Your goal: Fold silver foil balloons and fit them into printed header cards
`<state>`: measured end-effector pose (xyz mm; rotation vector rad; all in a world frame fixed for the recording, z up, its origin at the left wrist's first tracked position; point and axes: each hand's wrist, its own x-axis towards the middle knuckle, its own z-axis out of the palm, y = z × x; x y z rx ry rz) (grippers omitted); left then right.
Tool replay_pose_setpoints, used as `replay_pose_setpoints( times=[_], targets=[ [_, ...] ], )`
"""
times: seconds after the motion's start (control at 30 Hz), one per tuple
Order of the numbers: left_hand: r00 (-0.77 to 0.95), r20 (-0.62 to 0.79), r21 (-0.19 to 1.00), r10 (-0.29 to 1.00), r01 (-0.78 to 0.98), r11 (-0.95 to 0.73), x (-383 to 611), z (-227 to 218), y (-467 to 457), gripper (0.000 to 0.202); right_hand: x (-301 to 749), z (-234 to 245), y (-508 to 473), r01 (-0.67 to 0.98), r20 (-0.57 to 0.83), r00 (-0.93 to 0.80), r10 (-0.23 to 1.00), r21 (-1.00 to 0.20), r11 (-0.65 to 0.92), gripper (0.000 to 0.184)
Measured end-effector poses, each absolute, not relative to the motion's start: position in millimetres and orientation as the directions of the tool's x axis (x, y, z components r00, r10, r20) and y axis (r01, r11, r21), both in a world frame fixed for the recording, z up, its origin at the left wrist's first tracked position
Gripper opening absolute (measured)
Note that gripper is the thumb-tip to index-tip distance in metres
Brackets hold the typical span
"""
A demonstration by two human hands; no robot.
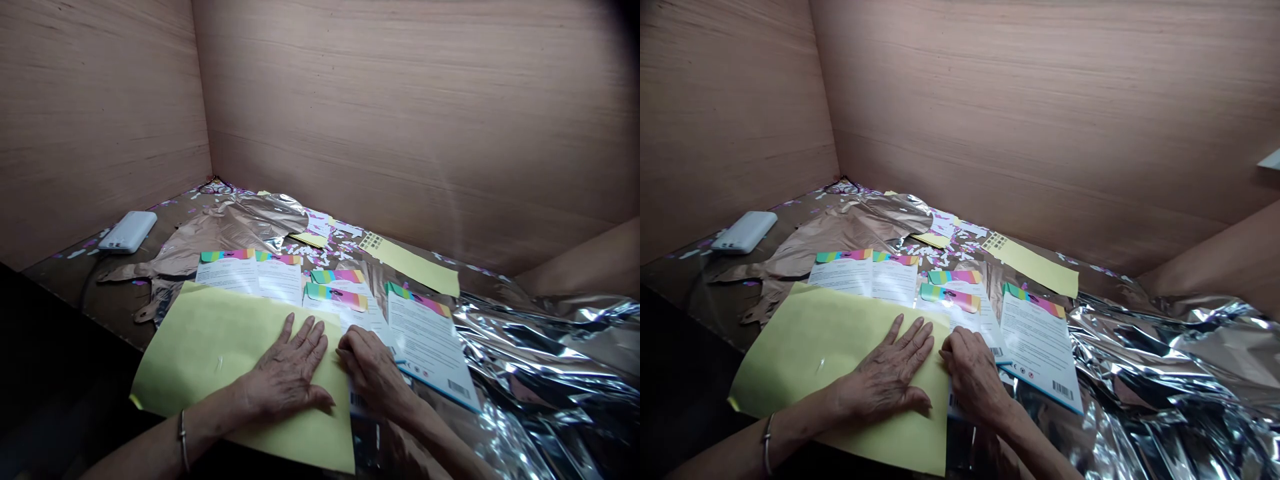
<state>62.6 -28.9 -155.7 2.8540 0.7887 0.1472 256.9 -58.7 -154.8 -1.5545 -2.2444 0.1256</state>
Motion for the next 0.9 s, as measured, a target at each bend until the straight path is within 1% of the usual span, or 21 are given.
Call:
replay_pose_setpoints(
  times=[0.1, 0.17, 0.27, 0.37, 0.4, 0.53, 0.63, 0.7, 0.77, 0.83, 0.9],
  targets=[
    [0.858, 0.042, 0.202, 0.512, 0.494, -0.845, 62.5, -155.5, -28.9, 0.081, 262.8, -140.2, -59.9, 0.78, 0.183, -0.259, 0.948, -0.539, 0.318, 0.016],
    [0.856, 0.041, 0.209, 0.516, 0.498, -0.842, 62.7, -155.9, -29.1, 0.082, 265.9, -127.4, -56.8, 0.698, 0.103, -0.252, 0.962, -0.669, 0.254, 0.018],
    [0.85, 0.051, 0.225, 0.524, 0.501, -0.836, 63.4, -156.5, -29.6, 0.084, 266.3, -107.3, -46.2, 0.586, 0.031, -0.272, 0.962, -0.787, 0.191, 0.022],
    [0.847, 0.076, 0.249, 0.526, 0.495, -0.832, 63.7, -155.4, -30.4, 0.086, 259.4, -91.9, -29.3, 0.461, 0.045, -0.291, 0.956, -0.868, 0.182, 0.025],
    [0.846, 0.084, 0.258, 0.526, 0.491, -0.832, 63.4, -154.3, -30.7, 0.086, 255.4, -88.6, -22.3, 0.418, 0.035, -0.285, 0.958, -0.895, 0.157, 0.025],
    [0.848, 0.087, 0.284, 0.523, 0.482, -0.829, 59.9, -147.1, -33.1, 0.085, 231.8, -85.0, 10.7, 0.289, -0.047, -0.22, 0.974, -0.957, 0.019, 0.022],
    [0.843, 0.105, 0.258, 0.528, 0.489, -0.833, 57.5, -142.5, -36.1, 0.08, 207.8, -88.7, 37.1, 0.247, -0.048, -0.24, 0.97, -0.969, 0.013, 0.02],
    [0.834, 0.128, 0.199, 0.537, 0.509, -0.837, 57.7, -142.5, -37.4, 0.077, 190.5, -92.2, 53.0, 0.227, -0.059, -0.268, 0.962, -0.974, 0.004, 0.021],
    [0.827, 0.142, 0.115, 0.544, 0.532, -0.839, 59.5, -146.1, -37.3, 0.072, 173.3, -96.2, 67.4, 0.221, -0.074, -0.295, 0.953, -0.975, -0.007, 0.023],
    [0.827, 0.163, 0.03, 0.538, 0.541, -0.841, 62.1, -153.4, -35.6, 0.062, 156.1, -100.6, 81.5, 0.234, -0.092, -0.319, 0.943, -0.972, -0.016, 0.024],
    [0.822, 0.216, -0.04, 0.527, 0.547, -0.836, 65.3, -163.9, -32.7, 0.05, 138.4, -105.5, 96.1, 0.268, -0.116, -0.33, 0.937, -0.963, -0.024, 0.023]
  ],
)
